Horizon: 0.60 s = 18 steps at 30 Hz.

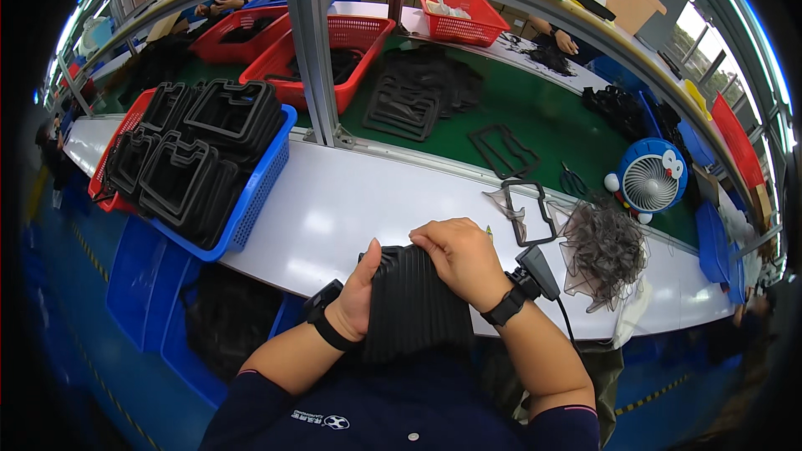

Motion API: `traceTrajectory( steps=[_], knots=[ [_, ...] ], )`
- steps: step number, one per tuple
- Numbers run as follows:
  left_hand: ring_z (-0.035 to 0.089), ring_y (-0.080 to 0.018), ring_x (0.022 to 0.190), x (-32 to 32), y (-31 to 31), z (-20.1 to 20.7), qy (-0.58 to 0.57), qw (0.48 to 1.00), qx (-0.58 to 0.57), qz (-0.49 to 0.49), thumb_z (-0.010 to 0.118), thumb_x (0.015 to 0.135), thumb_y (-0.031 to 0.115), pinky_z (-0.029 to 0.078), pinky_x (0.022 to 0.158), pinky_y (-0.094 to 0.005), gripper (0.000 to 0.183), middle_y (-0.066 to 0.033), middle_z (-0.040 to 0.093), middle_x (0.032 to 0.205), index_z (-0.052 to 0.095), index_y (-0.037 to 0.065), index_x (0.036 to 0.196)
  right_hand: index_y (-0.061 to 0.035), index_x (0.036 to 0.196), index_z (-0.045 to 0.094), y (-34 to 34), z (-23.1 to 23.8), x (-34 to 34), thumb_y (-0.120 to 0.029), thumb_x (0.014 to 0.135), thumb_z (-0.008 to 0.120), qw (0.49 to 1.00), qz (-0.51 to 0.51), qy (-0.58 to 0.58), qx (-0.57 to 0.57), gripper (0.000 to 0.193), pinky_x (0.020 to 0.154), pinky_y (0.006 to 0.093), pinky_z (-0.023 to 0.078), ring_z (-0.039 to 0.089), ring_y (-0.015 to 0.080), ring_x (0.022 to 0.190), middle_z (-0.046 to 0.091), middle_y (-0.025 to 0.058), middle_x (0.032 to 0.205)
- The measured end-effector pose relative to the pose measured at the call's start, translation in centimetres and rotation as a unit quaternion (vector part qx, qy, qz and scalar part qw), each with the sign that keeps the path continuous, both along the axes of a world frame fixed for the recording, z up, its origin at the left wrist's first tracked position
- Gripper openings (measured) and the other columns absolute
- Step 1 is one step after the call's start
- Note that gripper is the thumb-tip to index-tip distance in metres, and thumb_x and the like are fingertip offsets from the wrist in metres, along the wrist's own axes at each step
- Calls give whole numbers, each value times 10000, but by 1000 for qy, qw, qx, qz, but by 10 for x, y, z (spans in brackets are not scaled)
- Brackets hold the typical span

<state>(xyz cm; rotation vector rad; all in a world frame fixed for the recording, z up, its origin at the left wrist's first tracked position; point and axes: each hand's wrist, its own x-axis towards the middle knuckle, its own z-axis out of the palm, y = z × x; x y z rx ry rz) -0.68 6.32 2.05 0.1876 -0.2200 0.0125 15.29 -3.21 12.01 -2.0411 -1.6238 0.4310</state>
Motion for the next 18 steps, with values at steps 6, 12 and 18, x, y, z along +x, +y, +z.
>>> traceTrajectory(
  steps=[6,12,18],
  knots=[
    [416,-347,1416,7,0,17,113,993,-12,45,264,916,820,343,1173,-498,1011,-212,432,1513,343,16,1522,-59,1418,508,-31,-1,-33,-186,930,653,978,98,-139,120,525,1116,488,349,442,327,1386,516,143,1459],
    [434,-349,1402,10,-3,14,146,987,37,53,221,912,829,342,1183,-476,1047,-231,415,1519,329,-16,1520,-65,1134,704,-60,-5,-37,-183,884,719,980,150,-87,102,277,1100,471,368,506,316,1327,561,132,1410],
    [460,-336,1382,16,-6,14,141,988,32,53,238,924,811,373,1162,-466,1008,-211,445,1503,350,1,1515,-71,1163,670,-55,-8,-36,-104,837,741,983,100,-77,131,336,1014,440,435,573,321,1206,609,127,1303]
  ],
)
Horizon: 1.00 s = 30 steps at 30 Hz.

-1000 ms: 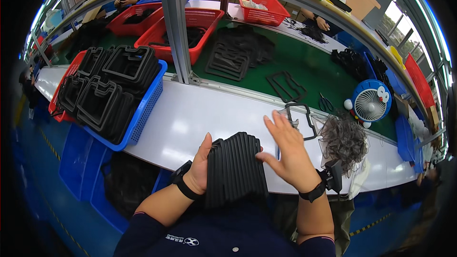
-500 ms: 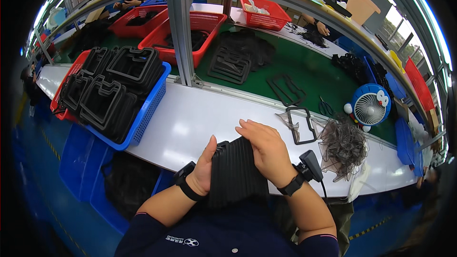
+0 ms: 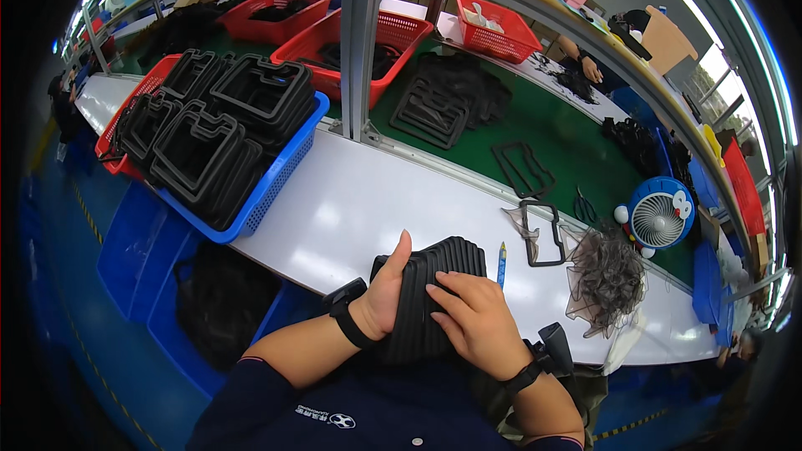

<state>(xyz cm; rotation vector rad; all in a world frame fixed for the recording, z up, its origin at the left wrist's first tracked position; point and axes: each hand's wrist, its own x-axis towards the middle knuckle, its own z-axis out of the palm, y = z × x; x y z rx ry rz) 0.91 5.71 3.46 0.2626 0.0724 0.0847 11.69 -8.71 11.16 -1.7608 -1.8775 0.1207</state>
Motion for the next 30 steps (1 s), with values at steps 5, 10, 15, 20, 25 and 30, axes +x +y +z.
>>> traceTrajectory(
  steps=[5,10,15,20,25,30],
  knots=[
    [488,-320,1356,-1,0,-6,-17,1000,-23,-11,288,932,793,388,1150,-454,966,-199,477,1476,381,18,1502,-69,1117,677,0,1,-4,-100,838,730,998,-3,-68,2,286,991,424,453,580,332,1188,622,130,1255],
    [510,-308,1333,0,-1,-8,-28,999,-32,-7,314,936,782,408,1131,-449,944,-193,509,1448,407,23,1489,-68,1066,678,-4,-1,-2,-97,844,721,999,4,-50,-9,228,992,429,461,580,339,1192,620,132,1262],
    [518,-311,1324,1,1,-14,-42,998,-44,-12,319,934,782,414,1127,-447,944,-193,508,1448,409,22,1488,-72,1061,677,-8,-6,-3,-80,844,714,1000,-16,15,5,220,994,442,466,579,342,1200,624,132,1241],
    [520,-318,1325,0,0,-9,-27,999,-25,-9,307,931,787,419,1125,-452,953,-197,497,1459,400,23,1494,-55,972,676,-8,4,-9,-58,812,749,1000,-14,-18,-6,176,983,442,472,597,343,1191,642,119,1169],
    [496,-320,1352,-1,3,-10,-62,997,-46,-24,303,920,804,404,1137,-472,980,-204,471,1483,375,23,1509,-38,960,690,-19,6,9,-44,827,733,993,-68,89,18,139,961,417,472,623,334,1124,659,111,1092],
    [493,-320,1355,0,2,-6,-27,999,-35,-9,304,909,817,397,1140,-477,1005,-203,457,1497,367,15,1513,-79,1171,693,-12,4,3,-11,829,705,995,-90,-32,2,349,974,421,466,596,335,1156,637,121,1131]
  ],
)
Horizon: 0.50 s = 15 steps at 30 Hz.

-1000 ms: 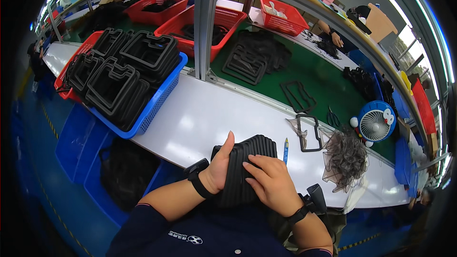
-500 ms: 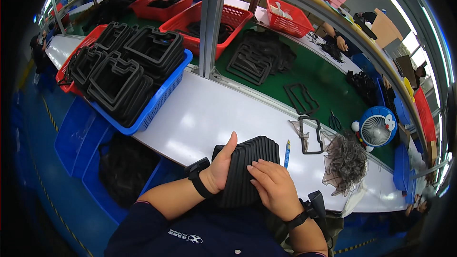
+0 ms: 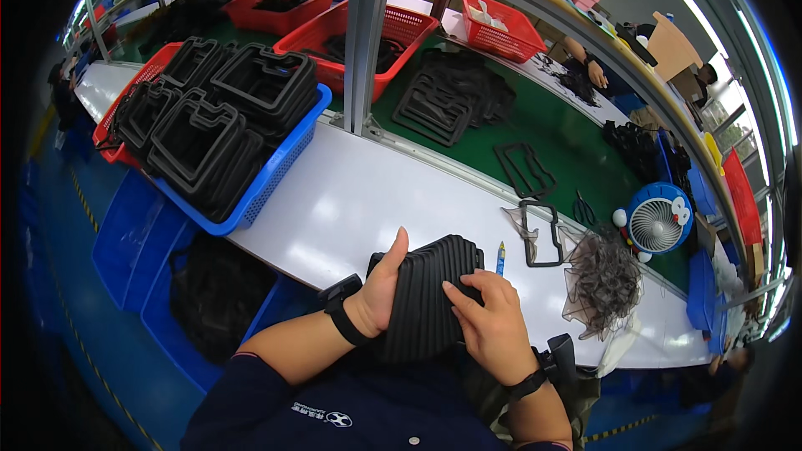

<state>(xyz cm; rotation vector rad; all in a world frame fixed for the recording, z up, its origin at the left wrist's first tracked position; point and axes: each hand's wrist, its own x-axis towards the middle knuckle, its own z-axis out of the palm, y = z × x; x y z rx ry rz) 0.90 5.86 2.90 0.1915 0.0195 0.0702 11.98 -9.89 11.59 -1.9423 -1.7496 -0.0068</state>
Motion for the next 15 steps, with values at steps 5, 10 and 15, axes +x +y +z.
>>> traceTrajectory(
  steps=[5,10,15],
  knots=[
    [493,-318,1355,0,2,-2,8,999,32,3,305,908,816,400,1136,-472,1008,-203,452,1502,366,12,1512,-60,1048,718,-7,1,-2,9,804,702,999,33,19,-31,254,1011,444,462,551,355,1243,620,142,1203],
    [468,-321,1376,-2,4,-2,-13,1000,12,-9,317,919,798,395,1138,-470,988,-194,435,1522,360,13,1517,-47,904,698,-15,15,9,24,794,710,991,45,121,-43,132,1001,422,478,579,359,1215,655,130,1130],
    [452,-323,1392,-2,3,-2,6,1000,14,5,319,926,788,361,1160,-484,971,-189,421,1536,354,25,1526,-52,866,669,-18,1,11,-26,805,746,996,-29,79,24,102,979,427,488,649,283,1002,672,92,901]
  ],
)
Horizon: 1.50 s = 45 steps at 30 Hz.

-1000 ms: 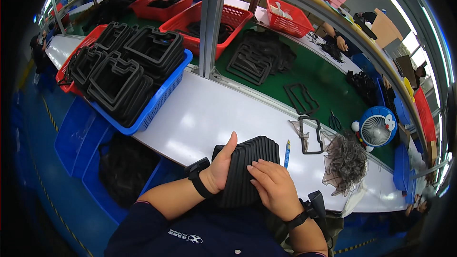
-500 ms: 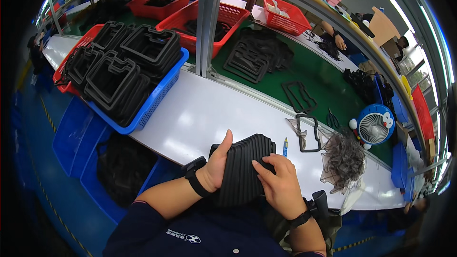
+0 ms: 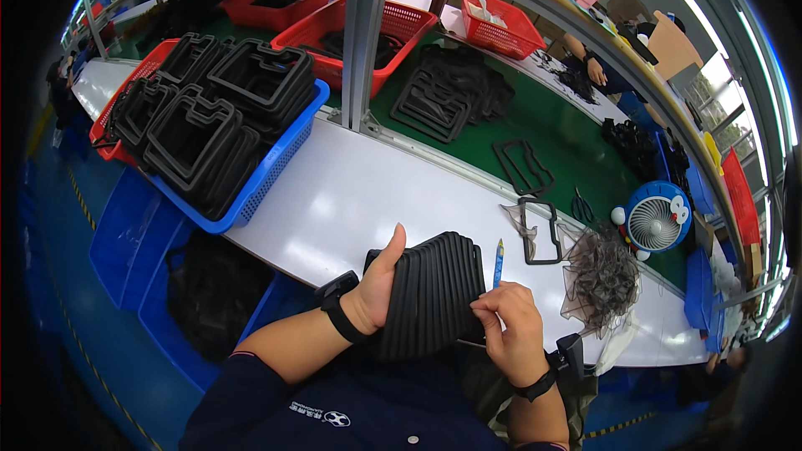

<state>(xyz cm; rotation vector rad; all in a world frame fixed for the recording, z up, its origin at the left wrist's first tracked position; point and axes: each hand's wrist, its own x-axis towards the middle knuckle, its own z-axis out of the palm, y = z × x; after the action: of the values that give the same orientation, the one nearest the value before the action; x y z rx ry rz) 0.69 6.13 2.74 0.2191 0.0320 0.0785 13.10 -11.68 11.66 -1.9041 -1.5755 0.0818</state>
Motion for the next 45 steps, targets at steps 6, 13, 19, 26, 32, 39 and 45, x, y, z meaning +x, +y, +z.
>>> traceTrajectory(
  steps=[6,13,19,26,32,39,45],
  knots=[
    [398,-342,1429,0,3,12,-6,1000,0,-3,276,928,796,311,1185,-508,989,-204,380,1559,316,24,1545,-18,1187,570,-21,-1,18,-78,830,780,986,-134,-10,100,419,1137,483,338,517,364,1342,703,157,1036],
    [379,-361,1439,11,21,14,18,1000,0,20,212,925,811,303,1186,-522,1017,-218,370,1560,305,11,1546,-29,1592,113,-13,-24,4,-355,711,908,983,68,160,-64,1231,1204,463,226,133,394,1533,72,272,1650],
    [403,-368,1423,19,31,6,37,999,1,31,171,921,817,319,1177,-520,1029,-222,402,1537,322,6,1537,-53,1564,221,6,-32,-17,-252,721,907,987,68,139,-38,1105,1183,474,285,143,475,1508,62,343,1611],
    [390,-374,1430,15,24,18,-17,999,29,17,147,900,842,325,1169,-536,1068,-234,361,1557,288,5,1548,-51,1426,510,1,-39,-7,-183,844,797,981,-6,192,-37,662,1149,473,338,253,436,1492,307,266,1589],
    [455,-337,1389,2,9,29,-40,998,43,-13,165,931,798,375,1152,-497,987,-210,438,1509,326,36,1539,-77,1417,527,53,6,26,-258,789,848,996,28,78,16,728,1162,465,275,272,450,1473,331,250,1577],
    [481,-267,1367,-12,0,15,-43,986,159,6,347,889,801,383,1152,-443,995,-152,457,1501,328,38,1528,-34,1102,713,75,3,26,-195,918,719,987,48,152,-21,245,751,312,554,717,262,856,744,135,987],
    [466,-278,1379,-10,-3,21,-57,986,156,-5,361,867,825,372,1156,-450,1035,-164,445,1511,311,37,1535,26,1293,588,76,-8,48,-175,1010,607,863,18,504,-18,348,900,292,525,699,181,962,740,74,1065]
  ],
)
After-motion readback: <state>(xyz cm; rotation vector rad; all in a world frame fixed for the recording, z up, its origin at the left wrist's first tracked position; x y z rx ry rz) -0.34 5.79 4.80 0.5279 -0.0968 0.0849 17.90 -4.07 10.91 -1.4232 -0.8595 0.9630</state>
